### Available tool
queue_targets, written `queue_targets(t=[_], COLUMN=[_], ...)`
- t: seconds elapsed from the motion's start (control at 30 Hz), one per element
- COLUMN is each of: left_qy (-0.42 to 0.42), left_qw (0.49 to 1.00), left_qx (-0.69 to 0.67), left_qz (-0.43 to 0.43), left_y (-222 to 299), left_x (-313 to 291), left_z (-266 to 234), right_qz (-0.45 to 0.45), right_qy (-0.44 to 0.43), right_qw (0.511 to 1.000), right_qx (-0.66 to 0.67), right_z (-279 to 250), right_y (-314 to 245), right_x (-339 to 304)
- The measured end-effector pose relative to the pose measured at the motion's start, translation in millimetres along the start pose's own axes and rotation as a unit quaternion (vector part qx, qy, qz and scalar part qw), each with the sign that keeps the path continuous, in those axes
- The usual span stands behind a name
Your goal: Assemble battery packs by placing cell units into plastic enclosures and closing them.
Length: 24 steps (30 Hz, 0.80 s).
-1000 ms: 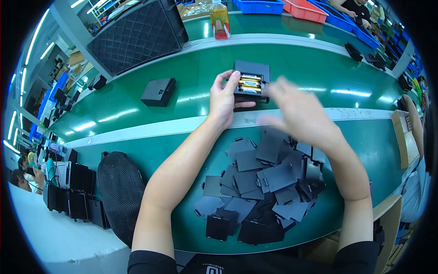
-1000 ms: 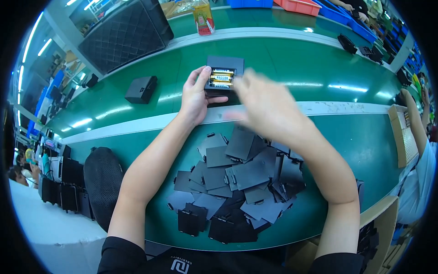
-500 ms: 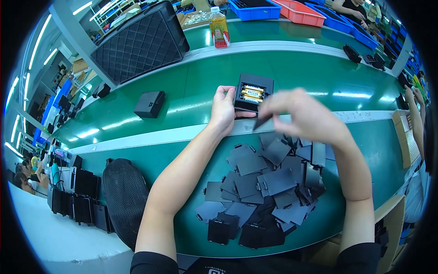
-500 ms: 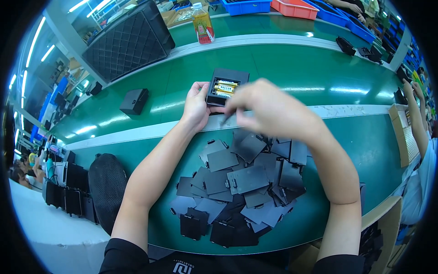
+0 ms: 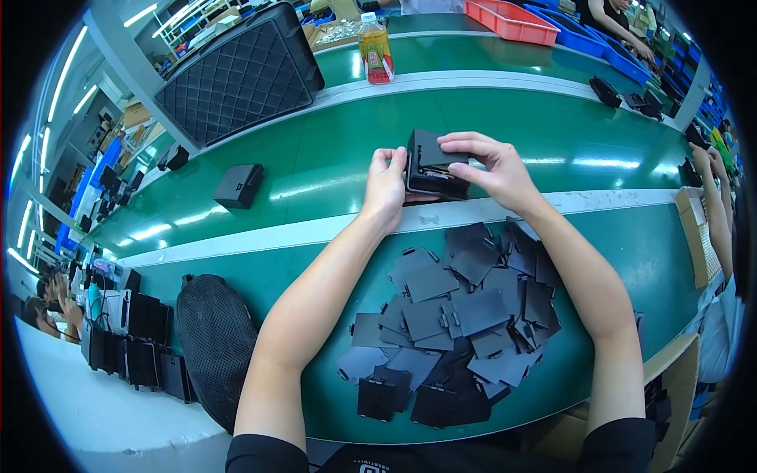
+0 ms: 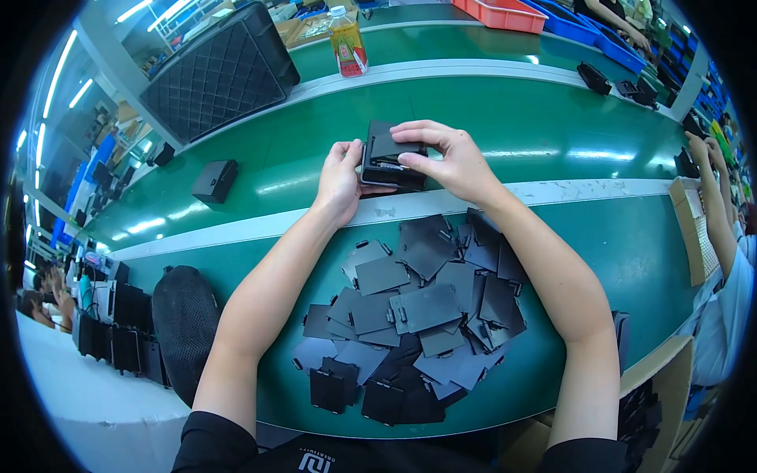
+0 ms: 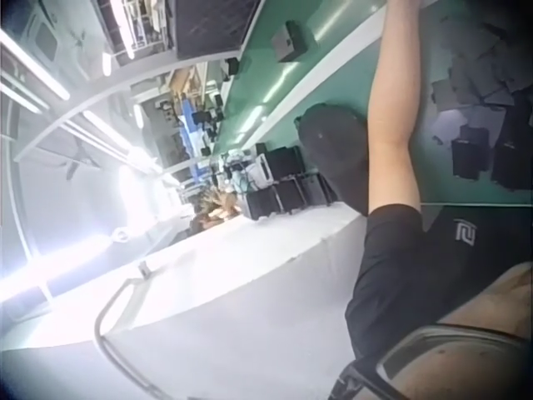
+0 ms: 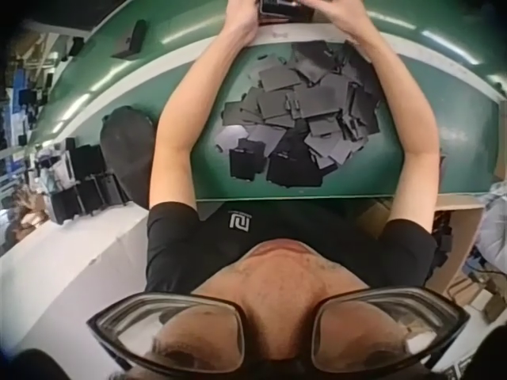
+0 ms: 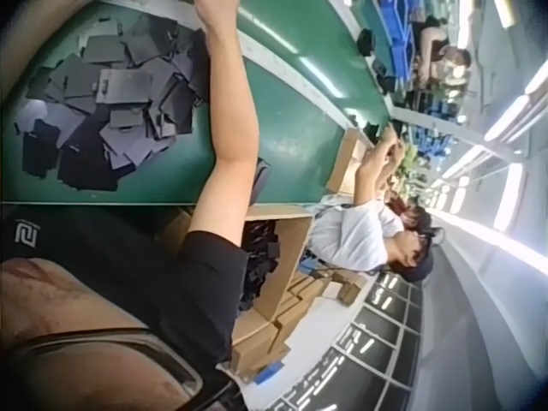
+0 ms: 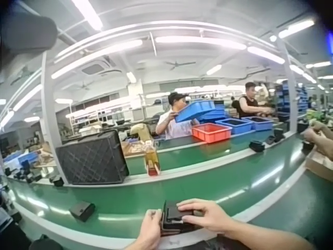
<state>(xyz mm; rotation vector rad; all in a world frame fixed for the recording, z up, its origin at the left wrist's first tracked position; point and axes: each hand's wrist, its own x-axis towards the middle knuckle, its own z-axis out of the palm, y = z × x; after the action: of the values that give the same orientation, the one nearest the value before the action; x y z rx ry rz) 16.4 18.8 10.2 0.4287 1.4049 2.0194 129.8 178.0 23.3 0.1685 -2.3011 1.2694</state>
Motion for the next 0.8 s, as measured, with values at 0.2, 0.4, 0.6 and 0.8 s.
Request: queue_targets(t=[0.2,0.4,0.6,0.8], left_qy=[0.019,0.028,0.003,-0.071], left_qw=[1.0,0.999,0.999,0.996], left_qx=[0.01,0.017,-0.034,-0.029], left_qz=[-0.004,-0.003,0.012,0.034], left_y=[-11,-8,-3,-8], left_x=[8,5,0,-3], left_z=[-9,-9,-4,-7], right_qz=[-0.025,-0.046,-0.042,-0.14], right_qy=[0.012,0.017,0.033,-0.024], right_qw=[1.0,0.999,0.999,0.988], right_qx=[-0.015,-0.012,0.002,-0.067], right_z=[0,5,9,2], right_y=[2,3,-3,9], right_x=[1,-1,-3,-2])
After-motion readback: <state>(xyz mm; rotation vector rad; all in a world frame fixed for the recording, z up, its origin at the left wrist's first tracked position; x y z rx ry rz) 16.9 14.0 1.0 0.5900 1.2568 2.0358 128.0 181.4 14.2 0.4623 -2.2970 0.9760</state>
